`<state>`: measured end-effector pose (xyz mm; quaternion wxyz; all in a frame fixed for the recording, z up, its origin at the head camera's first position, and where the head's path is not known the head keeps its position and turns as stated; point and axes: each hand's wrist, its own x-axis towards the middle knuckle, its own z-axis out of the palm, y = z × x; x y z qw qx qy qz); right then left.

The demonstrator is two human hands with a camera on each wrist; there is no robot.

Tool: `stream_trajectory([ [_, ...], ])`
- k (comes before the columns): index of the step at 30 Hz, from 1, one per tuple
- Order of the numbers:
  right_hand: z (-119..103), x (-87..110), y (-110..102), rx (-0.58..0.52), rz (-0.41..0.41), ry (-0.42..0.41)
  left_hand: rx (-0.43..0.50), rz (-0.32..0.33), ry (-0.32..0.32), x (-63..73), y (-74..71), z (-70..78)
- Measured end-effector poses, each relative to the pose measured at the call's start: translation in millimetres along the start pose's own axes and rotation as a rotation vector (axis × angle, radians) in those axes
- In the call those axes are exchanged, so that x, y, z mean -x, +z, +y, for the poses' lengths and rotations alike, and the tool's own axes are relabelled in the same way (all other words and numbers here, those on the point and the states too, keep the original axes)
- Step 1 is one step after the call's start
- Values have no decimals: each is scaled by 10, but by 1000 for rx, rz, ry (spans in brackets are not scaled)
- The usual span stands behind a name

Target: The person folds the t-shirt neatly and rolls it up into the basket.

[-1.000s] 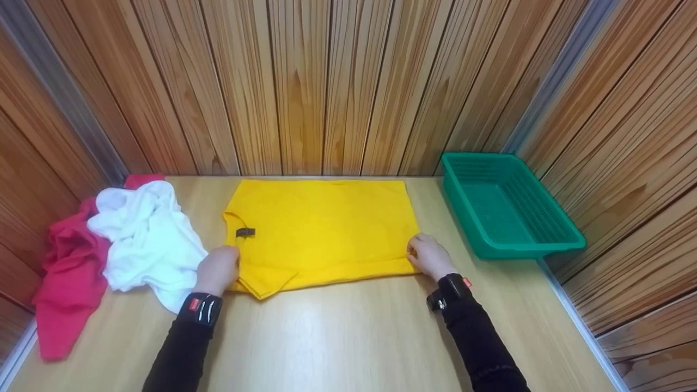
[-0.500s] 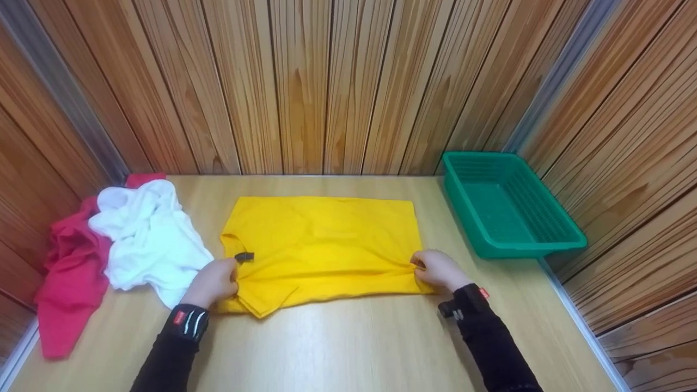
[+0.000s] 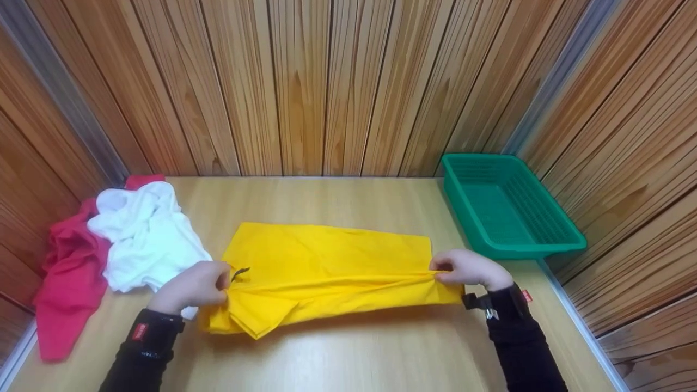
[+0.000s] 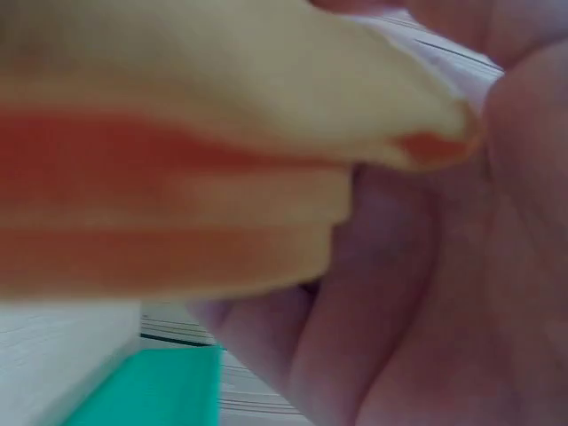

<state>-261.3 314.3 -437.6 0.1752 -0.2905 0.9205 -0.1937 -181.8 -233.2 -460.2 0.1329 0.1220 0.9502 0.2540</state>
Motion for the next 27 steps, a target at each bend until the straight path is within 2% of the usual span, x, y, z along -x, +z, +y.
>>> stream_trajectory([
  [2,9,-151,-72,-1,-11,55,9,9,-33,-102,-96,-3],
  [4,21,-358,-190,0,17,99,25,41,-75,-251,-254,-26],
  [6,-5,-599,-376,-16,84,144,64,124,-118,-414,-481,-28],
  [7,-40,-712,-493,-30,150,163,93,189,-139,-489,-610,-4],
  [9,-165,-911,-761,-61,345,176,114,394,-166,-621,-887,113],
  [10,-251,-999,-897,-83,482,168,123,527,-174,-671,-1026,201],
  [13,-554,-1131,-1238,-118,1000,55,144,979,-166,-747,-1382,540],
  [15,-735,-1146,-1397,-148,1307,-19,163,1233,-121,-750,-1555,763],
  [16,-802,-1137,-1447,-183,1419,-51,182,1330,-85,-737,-1615,857],
  [17,-849,-1122,-1478,-218,1494,-75,199,1404,-40,-723,-1654,930],
  [19,-850,-1098,-1477,-259,1571,-118,202,1500,80,-721,-1670,980],
  [20,-803,-1093,-1447,-259,1570,-130,182,1509,136,-734,-1642,955],
  [21,-732,-1092,-1398,-240,1544,-131,142,1491,181,-757,-1591,894],
  [23,-515,-1131,-1234,-146,1451,-134,57,1381,225,-832,-1426,682],
  [24,-395,-1158,-1122,-92,1376,-118,17,1295,240,-874,-1313,544],
  [27,-44,-1238,-688,49,1069,-44,-43,915,206,-961,-892,128],
])
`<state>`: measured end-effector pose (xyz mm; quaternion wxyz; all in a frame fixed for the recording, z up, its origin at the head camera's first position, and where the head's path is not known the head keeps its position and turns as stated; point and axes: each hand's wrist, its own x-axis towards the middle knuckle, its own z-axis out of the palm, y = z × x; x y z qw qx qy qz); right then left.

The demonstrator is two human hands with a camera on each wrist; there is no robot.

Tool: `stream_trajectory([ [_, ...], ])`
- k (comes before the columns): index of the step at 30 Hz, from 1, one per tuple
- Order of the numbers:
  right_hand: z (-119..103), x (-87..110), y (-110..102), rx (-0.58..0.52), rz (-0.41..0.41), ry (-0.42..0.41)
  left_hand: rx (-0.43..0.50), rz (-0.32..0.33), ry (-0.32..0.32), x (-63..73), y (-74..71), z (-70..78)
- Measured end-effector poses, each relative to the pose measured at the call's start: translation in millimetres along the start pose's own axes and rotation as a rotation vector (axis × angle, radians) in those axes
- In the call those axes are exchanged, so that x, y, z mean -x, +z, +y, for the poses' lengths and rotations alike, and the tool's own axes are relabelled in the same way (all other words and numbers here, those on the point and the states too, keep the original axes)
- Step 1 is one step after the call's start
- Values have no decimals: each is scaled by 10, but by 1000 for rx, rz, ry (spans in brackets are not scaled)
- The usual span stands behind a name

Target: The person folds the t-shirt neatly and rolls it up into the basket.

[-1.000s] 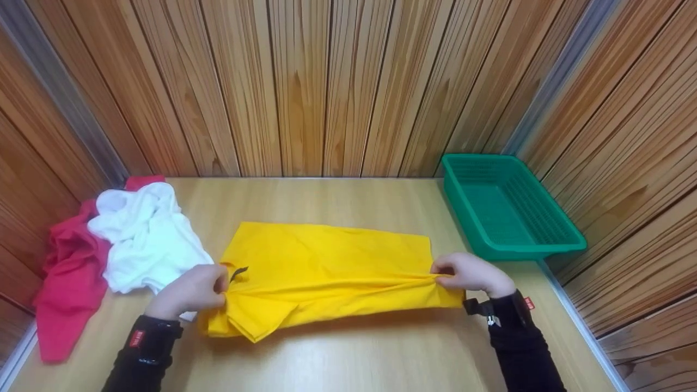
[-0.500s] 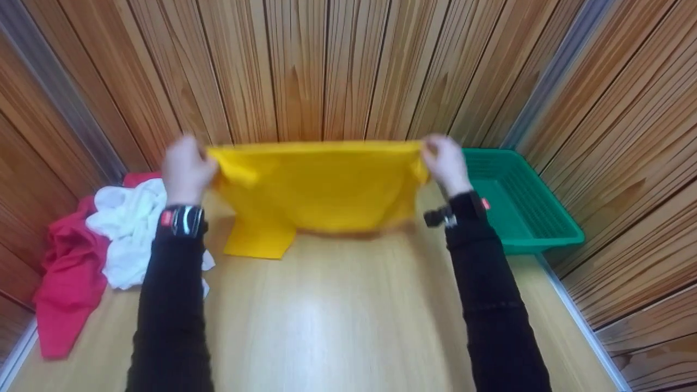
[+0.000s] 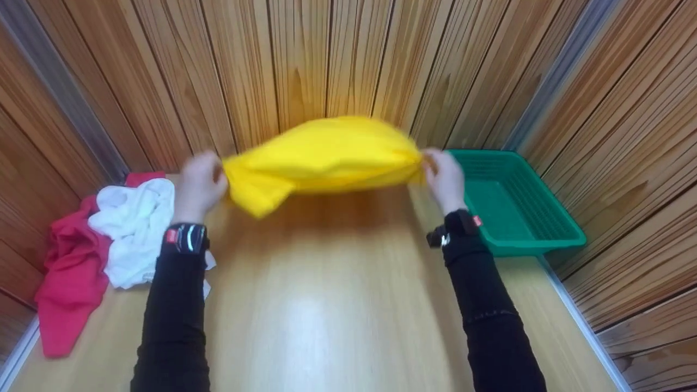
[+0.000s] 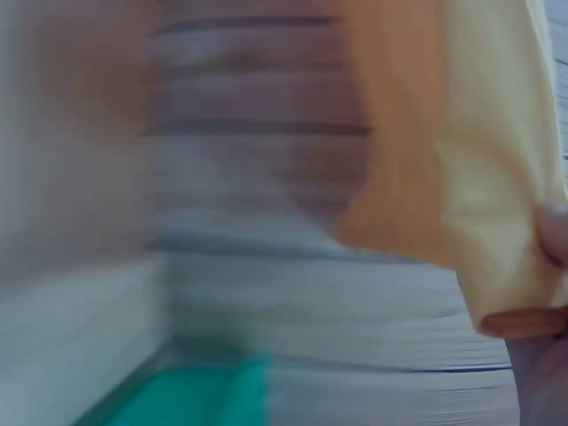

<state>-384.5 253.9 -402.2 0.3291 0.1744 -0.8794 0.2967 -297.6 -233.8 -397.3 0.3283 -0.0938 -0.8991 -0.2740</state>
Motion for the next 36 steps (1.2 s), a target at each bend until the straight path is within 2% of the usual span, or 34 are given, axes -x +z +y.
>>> stream_trajectory([
  [3,240,390,283,64,-337,13,-16,-378,-51,358,291,-271],
  [5,353,612,426,88,-500,31,-41,-583,-102,545,440,-365],
  [6,401,701,482,99,-557,37,-48,-662,-127,617,496,-392],
  [7,434,775,525,103,-602,54,-48,-727,-164,678,534,-407],
  [9,480,878,581,132,-648,86,-46,-818,-236,767,579,-415],
  [11,506,936,601,138,-672,120,-39,-869,-297,822,587,-413],
  [14,522,979,597,141,-702,143,-38,-890,-353,877,575,-414],
  [20,562,1050,589,140,-720,160,-65,-791,-309,942,562,-437],
  [24,586,1089,590,128,-703,108,-92,-737,-260,973,567,-434],
  [28,567,1132,559,135,-702,44,-100,-718,-234,993,560,-416],
  [32,555,1192,520,181,-706,19,-81,-716,-269,1014,557,-423],
  [36,569,1244,496,208,-670,-24,-80,-706,-265,1032,555,-448],
])
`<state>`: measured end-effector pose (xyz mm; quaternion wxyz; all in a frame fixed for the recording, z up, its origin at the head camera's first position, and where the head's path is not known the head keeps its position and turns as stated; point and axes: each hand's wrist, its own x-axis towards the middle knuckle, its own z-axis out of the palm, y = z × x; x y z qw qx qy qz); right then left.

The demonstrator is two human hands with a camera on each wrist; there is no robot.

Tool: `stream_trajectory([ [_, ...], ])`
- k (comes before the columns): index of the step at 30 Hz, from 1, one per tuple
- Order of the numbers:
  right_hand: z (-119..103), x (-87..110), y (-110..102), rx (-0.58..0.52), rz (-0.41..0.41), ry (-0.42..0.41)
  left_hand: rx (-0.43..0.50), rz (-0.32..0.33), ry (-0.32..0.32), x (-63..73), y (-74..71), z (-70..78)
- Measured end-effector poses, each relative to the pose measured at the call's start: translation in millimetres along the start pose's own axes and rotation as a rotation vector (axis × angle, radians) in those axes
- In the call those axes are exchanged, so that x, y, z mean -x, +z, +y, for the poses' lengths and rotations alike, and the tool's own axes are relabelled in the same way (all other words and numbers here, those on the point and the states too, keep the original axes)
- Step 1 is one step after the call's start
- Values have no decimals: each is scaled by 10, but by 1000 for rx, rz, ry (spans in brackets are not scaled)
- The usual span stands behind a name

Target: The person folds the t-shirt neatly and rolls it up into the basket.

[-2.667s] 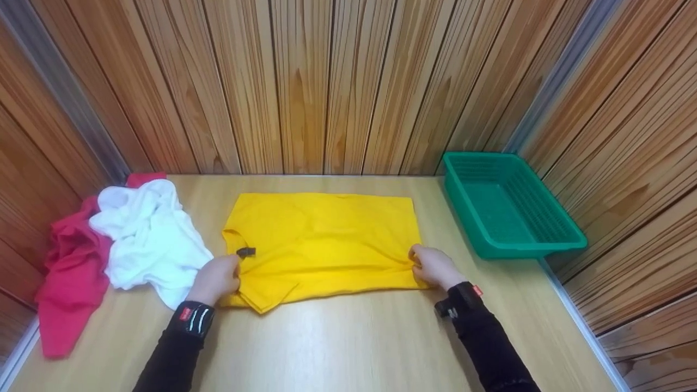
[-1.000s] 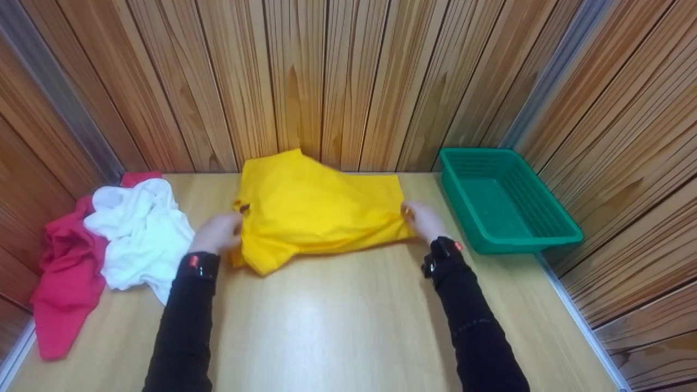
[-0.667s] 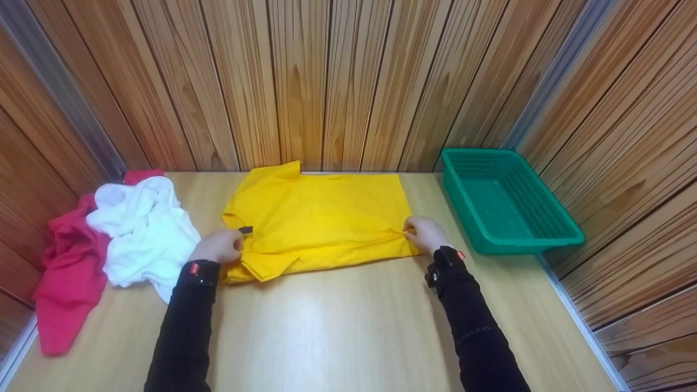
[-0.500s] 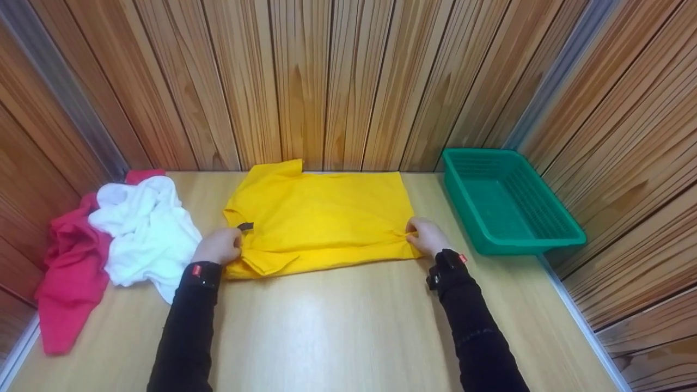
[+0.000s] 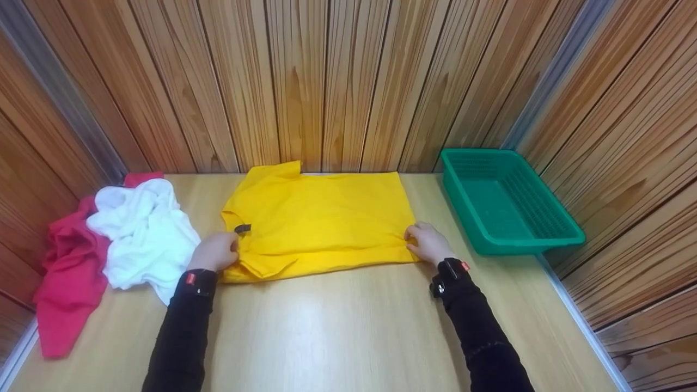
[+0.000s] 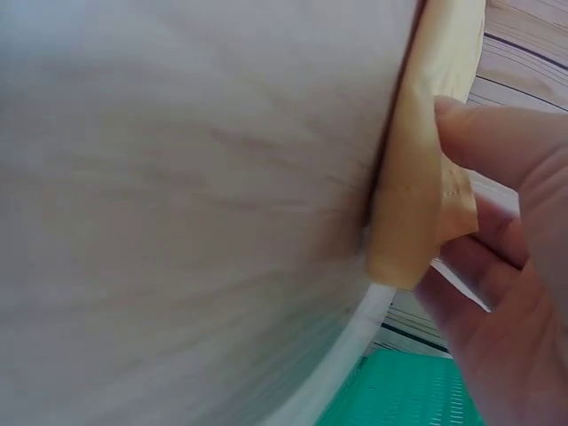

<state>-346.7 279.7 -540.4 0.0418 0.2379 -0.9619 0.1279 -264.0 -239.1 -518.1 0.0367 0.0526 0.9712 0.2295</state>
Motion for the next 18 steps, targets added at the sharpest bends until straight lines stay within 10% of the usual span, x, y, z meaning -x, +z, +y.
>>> stream_trajectory([
  [18,-94,366,-140,-55,107,-112,101,194,102,382,64,-120],
])
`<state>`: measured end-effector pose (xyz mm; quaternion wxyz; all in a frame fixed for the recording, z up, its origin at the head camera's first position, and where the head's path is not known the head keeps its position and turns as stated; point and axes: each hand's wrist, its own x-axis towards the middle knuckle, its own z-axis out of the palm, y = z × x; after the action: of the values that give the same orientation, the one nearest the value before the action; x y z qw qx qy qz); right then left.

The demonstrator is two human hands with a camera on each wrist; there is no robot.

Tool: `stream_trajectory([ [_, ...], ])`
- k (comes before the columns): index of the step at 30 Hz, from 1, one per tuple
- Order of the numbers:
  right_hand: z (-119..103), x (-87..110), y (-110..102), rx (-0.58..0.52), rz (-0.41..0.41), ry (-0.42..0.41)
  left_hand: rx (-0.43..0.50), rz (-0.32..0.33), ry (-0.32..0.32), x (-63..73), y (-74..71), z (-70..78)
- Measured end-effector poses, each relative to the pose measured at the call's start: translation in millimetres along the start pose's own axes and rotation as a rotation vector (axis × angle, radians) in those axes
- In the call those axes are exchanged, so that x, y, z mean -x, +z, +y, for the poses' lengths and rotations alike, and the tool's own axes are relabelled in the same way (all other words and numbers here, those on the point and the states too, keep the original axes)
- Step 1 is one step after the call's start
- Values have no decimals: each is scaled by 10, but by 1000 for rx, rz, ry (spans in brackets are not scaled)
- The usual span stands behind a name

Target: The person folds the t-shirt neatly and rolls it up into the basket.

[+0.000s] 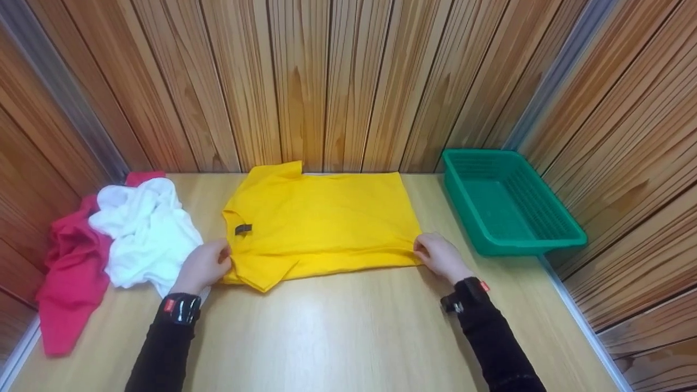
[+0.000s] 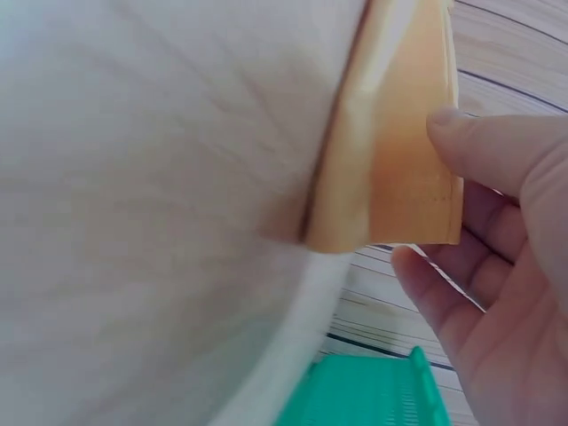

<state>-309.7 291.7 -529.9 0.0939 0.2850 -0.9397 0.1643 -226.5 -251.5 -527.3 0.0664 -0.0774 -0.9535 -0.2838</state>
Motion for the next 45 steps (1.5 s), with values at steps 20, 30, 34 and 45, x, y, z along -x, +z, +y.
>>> stream_trajectory([
  [20,-254,641,-249,-71,46,-134,220,-28,-16,631,-183,130],
  [30,-307,910,-131,-56,-21,-170,274,-196,64,938,-215,142],
  [34,-302,974,-109,-61,-32,-189,293,-270,40,977,-210,153],
  [45,-341,1106,-153,-141,-133,-170,382,-413,34,1037,-224,177],
])
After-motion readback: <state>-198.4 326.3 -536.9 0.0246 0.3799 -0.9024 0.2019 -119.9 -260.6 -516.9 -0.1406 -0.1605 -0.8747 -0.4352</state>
